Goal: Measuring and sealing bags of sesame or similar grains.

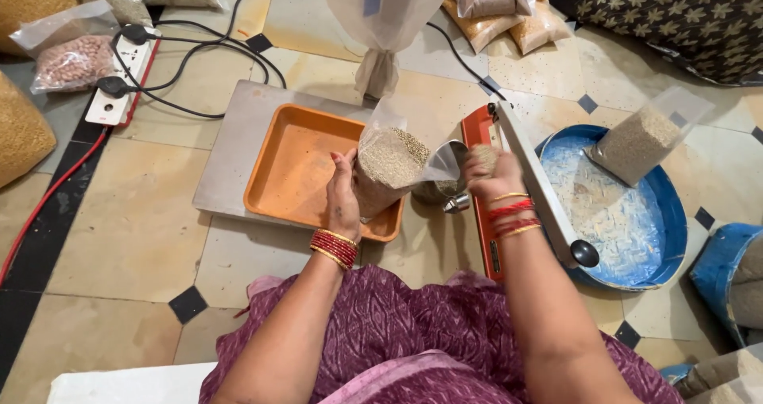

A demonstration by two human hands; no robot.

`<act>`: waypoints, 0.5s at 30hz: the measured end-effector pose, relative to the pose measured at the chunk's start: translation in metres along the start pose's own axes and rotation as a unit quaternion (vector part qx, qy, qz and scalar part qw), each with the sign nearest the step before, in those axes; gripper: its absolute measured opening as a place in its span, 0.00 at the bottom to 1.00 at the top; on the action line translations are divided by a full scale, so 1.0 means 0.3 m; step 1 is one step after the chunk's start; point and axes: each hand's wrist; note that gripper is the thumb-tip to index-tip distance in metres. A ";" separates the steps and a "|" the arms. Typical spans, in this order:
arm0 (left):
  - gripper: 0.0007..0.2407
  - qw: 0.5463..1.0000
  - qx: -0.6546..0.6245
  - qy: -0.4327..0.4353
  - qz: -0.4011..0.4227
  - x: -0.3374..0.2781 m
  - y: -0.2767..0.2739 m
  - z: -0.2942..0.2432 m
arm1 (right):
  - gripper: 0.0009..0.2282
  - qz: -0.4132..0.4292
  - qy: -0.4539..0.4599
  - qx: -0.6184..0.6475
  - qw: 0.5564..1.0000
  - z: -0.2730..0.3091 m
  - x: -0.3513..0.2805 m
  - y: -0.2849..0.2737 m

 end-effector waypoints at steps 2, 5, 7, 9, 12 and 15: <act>0.41 1.000 0.001 -0.001 -0.002 0.003 0.001 0.006 | 0.11 -0.004 0.025 0.006 1.000 -0.026 0.068 -0.045; 0.42 1.000 -0.008 -0.003 -0.004 0.004 -0.005 0.005 | 0.09 -0.200 -0.026 -0.098 0.974 -0.141 0.064 0.099; 0.42 1.000 -0.024 -0.016 -0.005 0.003 -0.006 -0.001 | 0.14 -0.196 -0.024 -0.211 0.957 -0.189 -0.012 0.251; 0.42 1.000 -0.019 -0.016 -0.007 0.008 -0.010 0.015 | 0.10 -0.200 -0.043 -0.245 0.948 -0.158 -0.050 0.267; 0.41 1.000 -0.010 -0.014 -0.011 0.016 -0.003 0.012 | 0.08 -0.090 -0.092 -0.266 0.955 -0.108 -0.112 0.287; 0.41 1.000 -0.007 -0.016 -0.011 0.002 0.003 0.014 | 0.11 0.068 -0.080 -0.402 0.910 -0.192 -0.211 0.508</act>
Point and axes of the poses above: each hand's wrist, its own x-axis towards the middle knuckle, its own y-axis out of the palm, z = x × y, and after that the axes turned 12 degrees about z, right-handed
